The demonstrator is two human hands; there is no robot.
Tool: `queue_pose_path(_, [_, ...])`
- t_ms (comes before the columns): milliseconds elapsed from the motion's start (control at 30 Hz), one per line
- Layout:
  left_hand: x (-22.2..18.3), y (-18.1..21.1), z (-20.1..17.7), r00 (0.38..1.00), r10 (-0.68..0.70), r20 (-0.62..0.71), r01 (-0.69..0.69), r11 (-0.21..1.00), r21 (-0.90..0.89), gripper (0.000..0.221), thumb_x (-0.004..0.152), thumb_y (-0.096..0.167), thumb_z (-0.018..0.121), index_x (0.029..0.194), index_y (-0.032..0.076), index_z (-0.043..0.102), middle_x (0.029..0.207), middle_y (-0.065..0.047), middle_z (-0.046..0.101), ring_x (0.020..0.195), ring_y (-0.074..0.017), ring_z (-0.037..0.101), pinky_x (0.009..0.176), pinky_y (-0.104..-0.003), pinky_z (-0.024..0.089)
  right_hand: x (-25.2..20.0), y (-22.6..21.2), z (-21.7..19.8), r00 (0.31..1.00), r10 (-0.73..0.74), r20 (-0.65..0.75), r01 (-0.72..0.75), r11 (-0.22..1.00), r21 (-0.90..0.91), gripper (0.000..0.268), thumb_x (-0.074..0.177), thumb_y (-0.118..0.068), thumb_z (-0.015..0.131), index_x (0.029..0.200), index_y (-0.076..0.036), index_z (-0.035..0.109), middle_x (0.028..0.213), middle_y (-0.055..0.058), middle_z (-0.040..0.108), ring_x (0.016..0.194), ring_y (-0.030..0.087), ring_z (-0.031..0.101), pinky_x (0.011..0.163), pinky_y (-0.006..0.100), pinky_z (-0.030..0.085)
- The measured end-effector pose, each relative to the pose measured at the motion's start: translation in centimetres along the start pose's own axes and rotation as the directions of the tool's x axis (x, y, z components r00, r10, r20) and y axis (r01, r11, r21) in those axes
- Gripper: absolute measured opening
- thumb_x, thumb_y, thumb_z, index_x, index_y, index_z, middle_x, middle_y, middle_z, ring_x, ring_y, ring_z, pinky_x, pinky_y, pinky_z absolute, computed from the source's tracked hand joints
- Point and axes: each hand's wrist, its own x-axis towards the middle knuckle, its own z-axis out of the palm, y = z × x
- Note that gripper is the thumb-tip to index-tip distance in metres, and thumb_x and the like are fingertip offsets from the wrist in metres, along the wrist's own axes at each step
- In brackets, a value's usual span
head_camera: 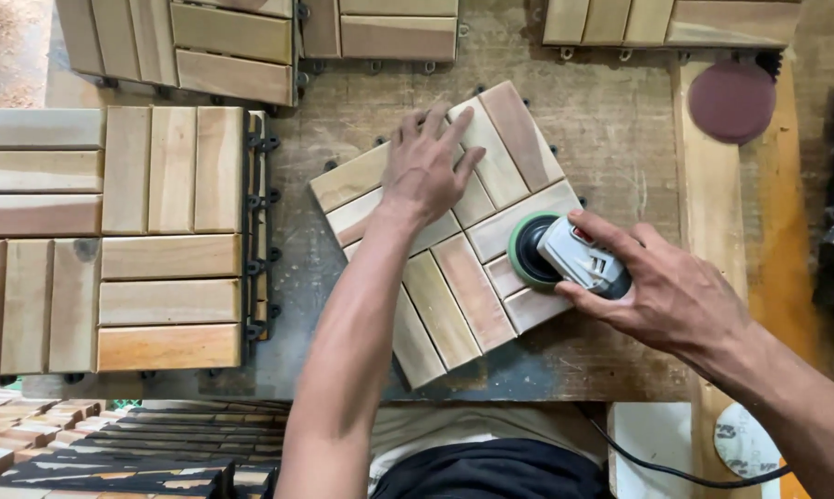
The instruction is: Sanding the surface and edges of interlocking wooden deck tiles using a power sander.
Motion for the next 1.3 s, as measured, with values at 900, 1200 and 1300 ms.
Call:
queue_pose_path(900, [-6.4,-2.4,0.0,0.959,-0.267,-0.098,0.273,0.960,0.056,0.065,0.105,0.054,0.036,0.158,0.018,0.039,0.166,-0.016,0.033,0.156,-0.0356,0.018,0.125,-0.062,-0.002,2.2,-2.9,-0.8,0.996,0.065,0.055,-0.065,0.998,0.007,0.093,0.086,-0.067,0.052,0.168,-0.041,0.019,0.097,0.014,0.059,0.078,0.029,0.068,0.069,0.048,0.068])
queue_pose_path(1200, [-6.7,-2.4,0.0,0.962,-0.261,-0.083,0.267,0.962,0.060,0.064,0.106,0.052,0.035,0.160,0.017,0.036,0.167,-0.015,0.030,0.157,-0.0364,0.013,0.127,-0.057,-0.005,2.0,-4.0,0.0,0.999,0.043,0.028,-0.043,0.999,0.026,0.091,0.086,-0.066,0.057,0.167,-0.040,0.025,0.096,0.014,0.057,0.079,0.030,0.068,0.070,0.050,0.068])
queue_pose_path(1300, [-6.6,-2.3,0.1,0.964,-0.254,-0.076,0.259,0.964,0.066,0.065,0.106,0.051,0.035,0.162,0.018,0.032,0.170,-0.015,0.022,0.158,-0.0354,0.007,0.127,-0.057,-0.007,1.9,-3.9,-0.7,0.996,0.086,0.037,-0.087,0.996,0.025,0.090,0.087,-0.065,0.055,0.168,-0.040,0.025,0.095,0.013,0.057,0.076,0.028,0.068,0.067,0.047,0.068])
